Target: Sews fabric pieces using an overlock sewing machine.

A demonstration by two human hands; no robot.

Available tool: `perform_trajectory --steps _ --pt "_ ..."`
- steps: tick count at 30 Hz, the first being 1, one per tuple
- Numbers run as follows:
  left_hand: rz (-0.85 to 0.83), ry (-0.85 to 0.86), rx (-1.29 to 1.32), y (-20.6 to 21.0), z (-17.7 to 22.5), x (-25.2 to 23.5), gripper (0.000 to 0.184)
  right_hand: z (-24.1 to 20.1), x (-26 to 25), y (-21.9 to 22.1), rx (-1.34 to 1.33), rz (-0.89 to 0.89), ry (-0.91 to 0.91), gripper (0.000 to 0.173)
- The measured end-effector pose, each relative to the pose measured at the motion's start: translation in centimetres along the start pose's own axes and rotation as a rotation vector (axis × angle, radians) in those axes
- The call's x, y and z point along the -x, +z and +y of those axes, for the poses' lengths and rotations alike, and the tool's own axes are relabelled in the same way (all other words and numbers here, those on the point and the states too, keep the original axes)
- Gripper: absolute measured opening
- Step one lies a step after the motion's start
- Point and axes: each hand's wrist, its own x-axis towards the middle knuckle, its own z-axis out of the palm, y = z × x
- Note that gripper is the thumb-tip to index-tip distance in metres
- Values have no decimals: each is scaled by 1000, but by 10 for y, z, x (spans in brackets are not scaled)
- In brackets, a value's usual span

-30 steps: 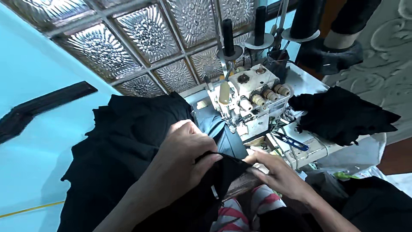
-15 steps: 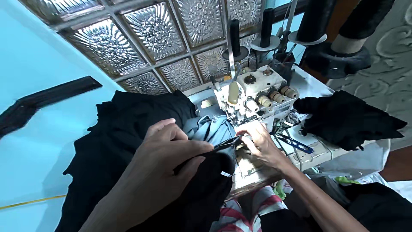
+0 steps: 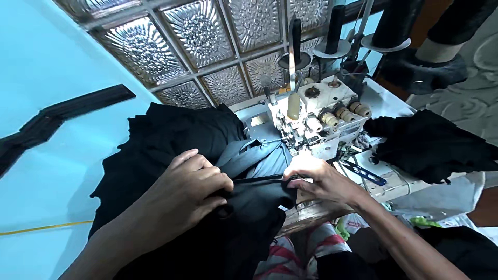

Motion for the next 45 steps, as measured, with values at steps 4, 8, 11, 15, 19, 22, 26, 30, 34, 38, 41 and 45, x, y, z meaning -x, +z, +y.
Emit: perform_trajectory --steps 4,8,11,15,19,22,26,30,34,38,41,45 --pt "6 27 -6 0 1 0 28 2 -4 -3 9 -30 16 19" --pt "-58 71 -9 4 4 1 34 2 -6 -5 37 -63 23 15" --pt "-78 55 -9 6 4 1 29 1 -6 -8 40 -48 50 20" --pt "-7 12 17 -1 -5 -2 33 4 -4 -7 -31 42 136 19" --pt "67 -23 138 -15 -14 0 37 5 -2 -4 -96 132 200 17" --pt "115 -78 95 -21 -9 -6 33 5 -1 0 -91 190 199 15" --pt "175 -101 -108 -20 1 -26 26 3 4 0 -62 228 198 15" --pt "159 -58 -257 -19 2 -38 34 -4 15 -5 25 169 186 18" --pt "210 37 -283 -23 17 -54 29 -11 26 -14 81 10 159 20" --pt "280 103 -76 -21 33 -68 36 -9 36 -13 -2 49 151 14" --pt "277 115 62 -20 32 -76 31 -1 34 -7 13 131 120 10" --pt "288 84 327 -12 43 -76 28 19 24 8 138 316 111 10"
